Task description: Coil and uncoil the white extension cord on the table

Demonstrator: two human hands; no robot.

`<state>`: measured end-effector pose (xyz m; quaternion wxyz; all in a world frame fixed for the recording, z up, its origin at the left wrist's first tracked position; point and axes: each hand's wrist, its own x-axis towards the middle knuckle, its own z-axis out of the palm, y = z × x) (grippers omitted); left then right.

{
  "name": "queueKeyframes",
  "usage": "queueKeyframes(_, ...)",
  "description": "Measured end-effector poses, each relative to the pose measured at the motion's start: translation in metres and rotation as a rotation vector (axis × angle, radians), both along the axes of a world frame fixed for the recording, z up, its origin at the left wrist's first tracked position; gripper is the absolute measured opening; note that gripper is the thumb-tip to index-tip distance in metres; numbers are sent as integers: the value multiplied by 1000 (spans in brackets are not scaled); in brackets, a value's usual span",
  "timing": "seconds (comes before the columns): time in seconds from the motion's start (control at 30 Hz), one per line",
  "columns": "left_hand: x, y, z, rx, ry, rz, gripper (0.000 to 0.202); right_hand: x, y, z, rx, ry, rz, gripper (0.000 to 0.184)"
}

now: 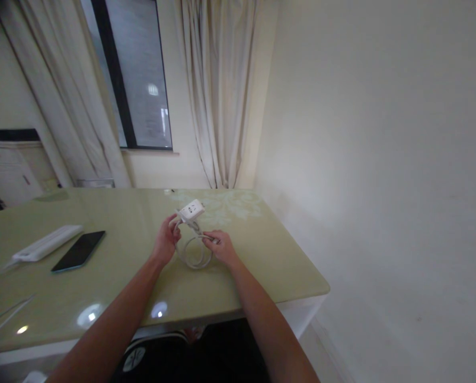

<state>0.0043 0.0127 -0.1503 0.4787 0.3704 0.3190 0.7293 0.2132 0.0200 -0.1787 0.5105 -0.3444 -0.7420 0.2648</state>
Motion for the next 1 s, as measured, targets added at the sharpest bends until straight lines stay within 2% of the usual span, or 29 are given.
queueKeyframes(0.13,6,-10,3,26,131,53,90,-2,-9,9,98,-143,33,32)
queueKeyframes(0.2,8,-14,4,46,211,58,100,-3,-13,13,113,-203,41,31)
queueKeyframes(0.3,10,-12,2,38,191,120,84,-7,-17,16,94,-256,27,29)
queueKeyframes(0.43,5,2,-7,-95,51,220,53,-13,-16,13,125,-312,-33,25)
queueKeyframes(0.5,-1,7,-10,-164,35,156,48,-14,-15,12,172,-355,-70,23)
queueKeyframes(0.7,-20,3,-7,-319,116,-177,35,-9,-16,15,223,-442,-140,20)
queueKeyframes(0.83,-25,1,-4,-385,98,-234,26,-9,-19,18,237,-479,-194,18)
queueKeyframes(1.0,-27,3,-5,-369,39,-295,24,-7,-21,20,275,-515,-225,18)
